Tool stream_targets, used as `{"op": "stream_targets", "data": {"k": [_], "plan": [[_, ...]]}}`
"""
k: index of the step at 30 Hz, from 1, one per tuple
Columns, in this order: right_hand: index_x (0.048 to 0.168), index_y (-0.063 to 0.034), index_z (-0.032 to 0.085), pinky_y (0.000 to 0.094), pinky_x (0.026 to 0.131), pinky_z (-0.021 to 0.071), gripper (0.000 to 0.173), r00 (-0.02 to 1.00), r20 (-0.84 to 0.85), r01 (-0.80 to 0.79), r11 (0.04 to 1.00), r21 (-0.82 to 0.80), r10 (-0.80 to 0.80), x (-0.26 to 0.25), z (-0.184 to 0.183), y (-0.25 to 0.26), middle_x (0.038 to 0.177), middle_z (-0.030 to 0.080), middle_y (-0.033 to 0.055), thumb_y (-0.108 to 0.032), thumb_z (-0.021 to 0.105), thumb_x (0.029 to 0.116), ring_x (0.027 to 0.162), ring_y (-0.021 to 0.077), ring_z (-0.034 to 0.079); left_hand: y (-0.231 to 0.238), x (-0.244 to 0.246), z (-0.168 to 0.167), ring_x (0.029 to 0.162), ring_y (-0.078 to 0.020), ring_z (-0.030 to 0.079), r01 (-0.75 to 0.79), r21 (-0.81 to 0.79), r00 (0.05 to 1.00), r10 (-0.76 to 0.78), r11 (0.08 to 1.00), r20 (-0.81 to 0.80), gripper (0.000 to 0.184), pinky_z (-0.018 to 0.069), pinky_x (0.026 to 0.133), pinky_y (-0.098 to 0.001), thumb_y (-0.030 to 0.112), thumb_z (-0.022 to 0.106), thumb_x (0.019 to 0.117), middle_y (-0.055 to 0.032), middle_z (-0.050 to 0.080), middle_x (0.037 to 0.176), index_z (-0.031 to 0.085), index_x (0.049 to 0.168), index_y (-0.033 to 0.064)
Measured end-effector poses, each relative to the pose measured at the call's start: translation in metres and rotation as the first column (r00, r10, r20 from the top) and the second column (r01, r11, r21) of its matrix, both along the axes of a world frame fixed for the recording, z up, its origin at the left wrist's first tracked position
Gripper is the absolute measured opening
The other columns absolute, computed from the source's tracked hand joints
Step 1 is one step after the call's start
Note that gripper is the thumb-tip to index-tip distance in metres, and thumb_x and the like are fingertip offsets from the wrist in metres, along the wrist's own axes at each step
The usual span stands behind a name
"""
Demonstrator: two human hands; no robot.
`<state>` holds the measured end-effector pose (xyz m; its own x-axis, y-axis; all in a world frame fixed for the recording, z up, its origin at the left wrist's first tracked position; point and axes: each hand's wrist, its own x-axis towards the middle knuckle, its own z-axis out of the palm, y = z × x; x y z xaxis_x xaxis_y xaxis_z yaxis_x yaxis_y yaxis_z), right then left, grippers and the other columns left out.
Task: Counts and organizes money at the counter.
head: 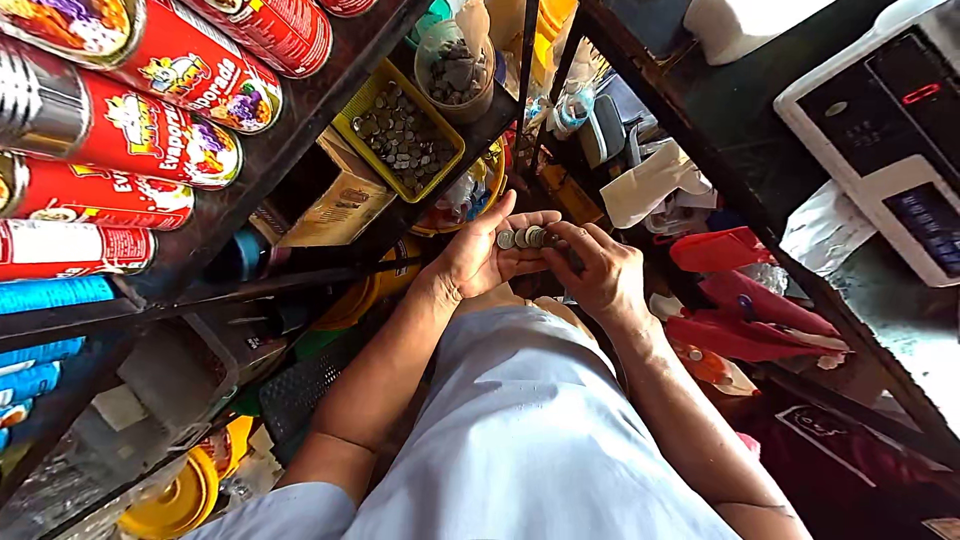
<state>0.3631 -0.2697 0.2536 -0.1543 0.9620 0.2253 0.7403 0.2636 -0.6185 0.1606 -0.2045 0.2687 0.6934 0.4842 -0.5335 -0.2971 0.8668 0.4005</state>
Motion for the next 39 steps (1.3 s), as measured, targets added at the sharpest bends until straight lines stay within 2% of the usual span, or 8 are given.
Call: {"op": "stream_targets", "data": {"k": [7,16,20,22,26,28,31,39], "plan": [[0.120,-0.0050,0.070,0.0348,0.062,0.0554,0.028,0.974,-0.190,0.111,0.992,-0.060,-0.120,0.000,-0.002,-0.003,0.098,0.073,0.0093,-0.019,0.069,0.0958,0.075,0.0159,0.068,-0.002,-0.001,0.001,0.125,-0.0365,0.063,-0.031,-0.060,0.995,0.037,0.998,0.096,0.086,0.0492,0.110,-0.0515,0.063,0.005,0.1054,-0.0243,0.062,0.135,0.051,0.143,0.0005],[0.128,-0.0064,0.068,0.0440,0.063,0.0558,0.038,1.000,-0.020,0.005,0.997,-0.082,-0.007,-0.007,-0.001,0.004,0.104,0.074,0.0112,-0.029,0.070,0.0980,0.078,0.0237,0.072,0.000,-0.005,-0.017,0.119,-0.0310,0.066,-0.046,-0.061,0.991,0.054,0.997,0.125,0.080,0.0524,0.105,-0.0471,0.058,0.007,0.1075,-0.0201,0.065,0.130,0.053,0.142,0.0025],[0.130,-0.0074,0.066,0.0419,0.059,0.0525,0.038,0.989,-0.136,0.031,0.989,-0.146,-0.052,-0.016,-0.009,0.004,0.089,0.070,0.0099,-0.031,0.066,0.1000,0.067,0.0209,0.064,-0.004,-0.007,-0.036,0.083,-0.0149,0.068,-0.123,-0.133,0.980,0.099,0.983,-0.170,0.055,0.0580,0.076,-0.0303,0.045,0.021,0.1118,-0.0053,0.067,0.098,0.060,0.121,0.0081],[0.129,-0.0089,0.068,0.0417,0.057,0.0523,0.035,0.988,-0.121,0.072,0.980,-0.183,-0.096,-0.015,-0.014,0.003,0.085,0.070,0.0094,-0.030,0.063,0.1016,0.064,0.0203,0.063,0.007,-0.015,-0.065,0.064,-0.0102,0.060,-0.169,-0.153,0.900,0.089,0.974,-0.427,0.033,0.0517,0.056,-0.0239,0.034,0.033,0.1116,-0.0009,0.060,0.082,0.055,0.107,0.0101],[0.121,-0.0092,0.072,0.0375,0.061,0.0544,0.031,0.978,-0.074,0.174,0.956,-0.236,-0.196,-0.009,-0.034,0.004,0.085,0.073,0.0082,-0.031,0.058,0.1034,0.067,0.0168,0.066,0.071,-0.075,-0.135,0.058,-0.0099,0.053,-0.228,0.069,0.732,0.217,0.971,-0.645,0.036,0.0483,0.053,-0.0258,0.039,0.038,0.1100,0.0010,0.054,0.073,0.054,0.095,0.0103],[0.117,-0.0077,0.074,0.0353,0.063,0.0548,0.030,0.969,-0.044,0.222,0.932,-0.285,-0.244,-0.007,-0.042,0.002,0.086,0.074,0.0086,-0.029,0.057,0.1037,0.069,0.0150,0.067,0.113,-0.106,-0.170,0.051,-0.0069,0.046,-0.102,0.299,0.511,0.308,0.949,-0.803,0.041,0.0425,0.049,-0.0235,0.042,0.035,0.1112,0.0033,0.048,0.065,0.053,0.092,0.0098],[0.114,-0.0071,0.074,0.0311,0.064,0.0545,0.029,0.955,-0.019,0.270,0.892,-0.363,-0.297,-0.010,-0.050,0.001,0.088,0.075,0.0069,-0.028,0.057,0.1040,0.071,0.0108,0.067,0.166,-0.152,-0.216,0.111,-0.0372,0.067,0.452,0.281,0.092,0.269,0.847,-0.959,0.044,0.0515,0.099,-0.0577,0.032,0.042,0.1097,-0.0234,0.069,0.117,0.064,0.129,-0.0009],[0.114,-0.0087,0.075,0.0257,0.060,0.0496,0.029,0.912,-0.003,0.369,0.825,-0.427,-0.410,-0.015,-0.059,0.015,0.081,0.071,0.0036,-0.029,0.056,0.1041,0.063,0.0057,0.060,0.192,-0.142,-0.252,0.114,-0.0516,0.064,0.808,-0.134,-0.269,0.157,0.574,-0.950,0.037,0.0504,0.092,-0.0701,0.020,0.050,0.1054,-0.0302,0.067,0.121,0.060,0.135,0.0000]]}}
